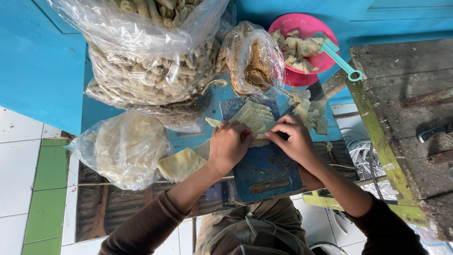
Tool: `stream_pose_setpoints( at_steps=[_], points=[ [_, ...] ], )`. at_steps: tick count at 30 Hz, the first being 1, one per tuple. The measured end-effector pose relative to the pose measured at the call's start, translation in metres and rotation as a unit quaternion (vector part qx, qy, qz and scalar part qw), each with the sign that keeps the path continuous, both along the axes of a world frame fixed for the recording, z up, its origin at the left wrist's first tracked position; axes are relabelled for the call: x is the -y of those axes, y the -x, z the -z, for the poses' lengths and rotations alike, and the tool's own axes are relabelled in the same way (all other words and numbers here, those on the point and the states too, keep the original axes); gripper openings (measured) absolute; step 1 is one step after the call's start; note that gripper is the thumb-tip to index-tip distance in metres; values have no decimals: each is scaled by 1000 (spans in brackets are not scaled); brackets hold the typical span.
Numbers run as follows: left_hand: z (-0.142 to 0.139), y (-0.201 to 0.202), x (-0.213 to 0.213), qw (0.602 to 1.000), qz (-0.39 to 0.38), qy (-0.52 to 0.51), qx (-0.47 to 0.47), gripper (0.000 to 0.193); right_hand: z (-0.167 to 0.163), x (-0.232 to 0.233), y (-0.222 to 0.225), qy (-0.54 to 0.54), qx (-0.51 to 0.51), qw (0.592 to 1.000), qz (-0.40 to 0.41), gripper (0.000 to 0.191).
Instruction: The person spoons brown filling from a plastic bag onto flat dough pieces on a cutting board, then folds and pinches the dough closed around the filling and sets the wrapped pastries aside. They repeat this cycle with several dough pieces, occasionally repositioning the dough on the board.
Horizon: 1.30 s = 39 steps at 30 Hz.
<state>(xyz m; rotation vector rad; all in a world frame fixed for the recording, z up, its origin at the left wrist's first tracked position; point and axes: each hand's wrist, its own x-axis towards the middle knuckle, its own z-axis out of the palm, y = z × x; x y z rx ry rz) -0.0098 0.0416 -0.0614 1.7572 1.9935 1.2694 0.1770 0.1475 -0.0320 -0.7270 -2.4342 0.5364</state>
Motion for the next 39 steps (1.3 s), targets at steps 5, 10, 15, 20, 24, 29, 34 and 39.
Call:
stream_pose_setpoints(
  at_steps=[5, 10, 15, 20, 24, 29, 34, 39],
  points=[
    [-4, 1, -1, 999, 3, 14, 47, 15, 2, -2, -1, 210, 6, 977, 34, 15],
    [-5, -4, 10, 990, 24, -65, -124, 7, -1, 9, -1, -55, -14, 996, -65, 20],
    [-5, -3, 6, 995, -2, -34, -95, 10, -3, 7, 2, -36, -3, 998, -50, 20],
    [-3, 0, -8, 998, -54, 19, 9, 18, -2, -14, 13, 273, 17, 962, -24, 11],
    [-1, 2, -10, 1000, -30, -4, -1, 15, 1, -10, 14, 147, 1, 989, -9, 14],
    [0, 2, 1, 989, 21, -76, -127, 14, 0, 7, 5, -97, -15, 993, -64, 25],
    [-1, -2, -4, 986, -20, -68, -153, 17, 4, 5, 7, -126, 14, 991, -50, 25],
    [-1, -1, -1, 994, -23, -40, -99, 17, 10, -2, 7, -71, 10, 996, -45, 17]
  ],
)
